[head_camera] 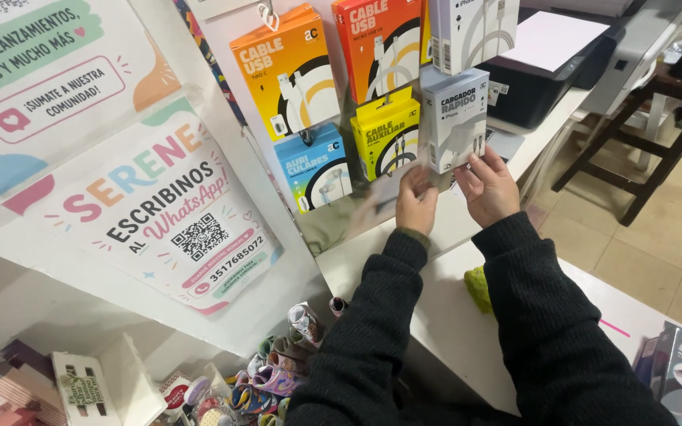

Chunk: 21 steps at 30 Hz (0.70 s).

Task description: Organizing and arranging electronic accessory boxes on a store shelf and counter.

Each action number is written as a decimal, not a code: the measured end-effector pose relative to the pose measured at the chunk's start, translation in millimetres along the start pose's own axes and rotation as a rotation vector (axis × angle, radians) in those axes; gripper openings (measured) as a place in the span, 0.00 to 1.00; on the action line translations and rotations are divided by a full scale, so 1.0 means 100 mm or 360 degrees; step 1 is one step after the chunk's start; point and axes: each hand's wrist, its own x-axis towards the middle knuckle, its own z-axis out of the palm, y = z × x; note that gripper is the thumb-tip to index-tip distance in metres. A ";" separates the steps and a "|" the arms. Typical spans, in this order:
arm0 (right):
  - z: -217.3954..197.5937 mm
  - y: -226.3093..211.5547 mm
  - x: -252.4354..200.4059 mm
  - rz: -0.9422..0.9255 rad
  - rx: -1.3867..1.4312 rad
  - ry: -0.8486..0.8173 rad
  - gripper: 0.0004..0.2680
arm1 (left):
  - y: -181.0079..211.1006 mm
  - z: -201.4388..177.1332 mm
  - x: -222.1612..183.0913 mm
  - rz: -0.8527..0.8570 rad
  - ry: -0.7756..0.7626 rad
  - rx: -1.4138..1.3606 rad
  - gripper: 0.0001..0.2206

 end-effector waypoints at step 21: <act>0.09 0.22 -1.16 -0.0014 -0.0300 0.0181 0.16 | 0.48 -0.08 -1.03 -0.0160 -0.0250 -0.0236 0.21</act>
